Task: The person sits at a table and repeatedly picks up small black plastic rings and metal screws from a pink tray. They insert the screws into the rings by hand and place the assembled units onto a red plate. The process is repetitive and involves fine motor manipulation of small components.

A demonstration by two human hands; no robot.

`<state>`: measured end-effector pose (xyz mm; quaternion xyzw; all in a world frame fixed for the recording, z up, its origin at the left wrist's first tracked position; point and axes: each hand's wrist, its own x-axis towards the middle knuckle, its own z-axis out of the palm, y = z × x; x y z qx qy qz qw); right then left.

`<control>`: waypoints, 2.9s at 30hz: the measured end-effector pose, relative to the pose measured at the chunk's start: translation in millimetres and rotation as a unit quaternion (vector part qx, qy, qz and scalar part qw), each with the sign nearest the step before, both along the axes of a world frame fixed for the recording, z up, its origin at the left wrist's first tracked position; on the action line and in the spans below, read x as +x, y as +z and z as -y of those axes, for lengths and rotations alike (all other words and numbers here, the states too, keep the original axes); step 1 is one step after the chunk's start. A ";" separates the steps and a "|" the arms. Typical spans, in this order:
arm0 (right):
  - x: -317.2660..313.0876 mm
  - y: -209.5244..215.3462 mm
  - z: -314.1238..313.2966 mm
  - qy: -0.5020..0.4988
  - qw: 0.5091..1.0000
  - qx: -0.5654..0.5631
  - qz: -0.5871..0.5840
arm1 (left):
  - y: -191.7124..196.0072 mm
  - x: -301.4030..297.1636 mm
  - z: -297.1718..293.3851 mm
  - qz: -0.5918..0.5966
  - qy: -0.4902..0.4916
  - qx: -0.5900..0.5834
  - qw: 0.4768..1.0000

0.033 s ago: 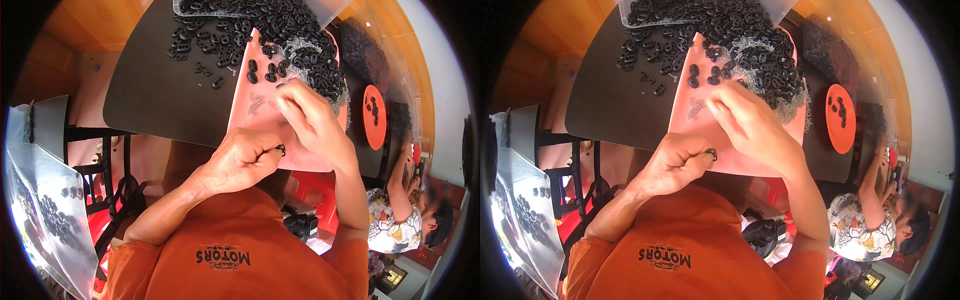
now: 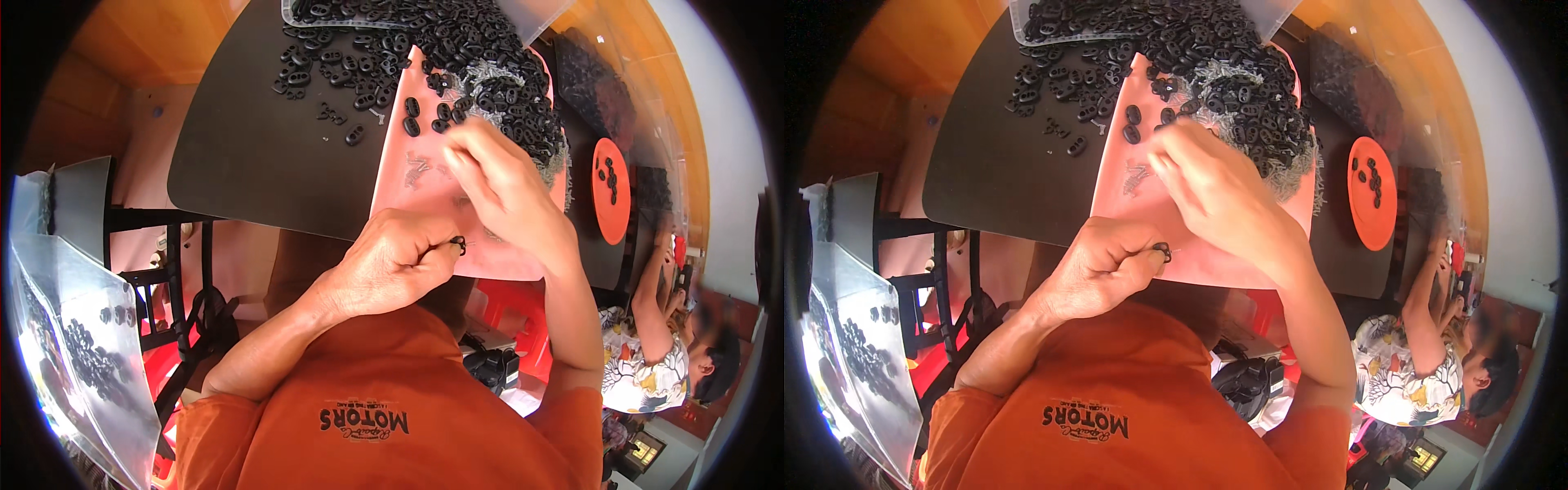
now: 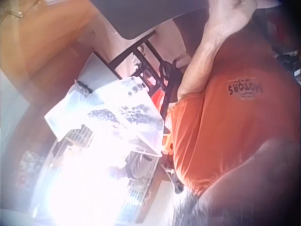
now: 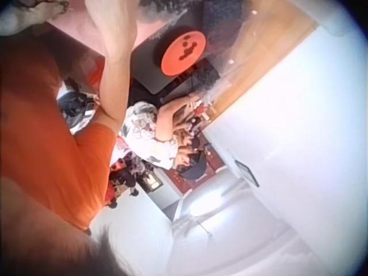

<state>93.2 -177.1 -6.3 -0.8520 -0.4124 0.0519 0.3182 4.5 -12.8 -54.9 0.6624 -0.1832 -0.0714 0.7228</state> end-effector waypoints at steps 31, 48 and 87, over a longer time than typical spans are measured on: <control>27.2 -6.7 -23.5 -0.014 0.976 -0.193 0.103 | -6.2 -1.4 3.2 0.043 0.039 0.018 0.998; -11.1 5.8 -5.8 -0.099 0.934 0.149 -0.310 | -1.3 -0.8 5.0 -0.008 0.028 -0.059 0.998; -33.4 7.7 35.3 -0.120 0.908 0.211 -0.343 | 16.1 1.9 7.6 -0.161 0.020 -0.107 0.981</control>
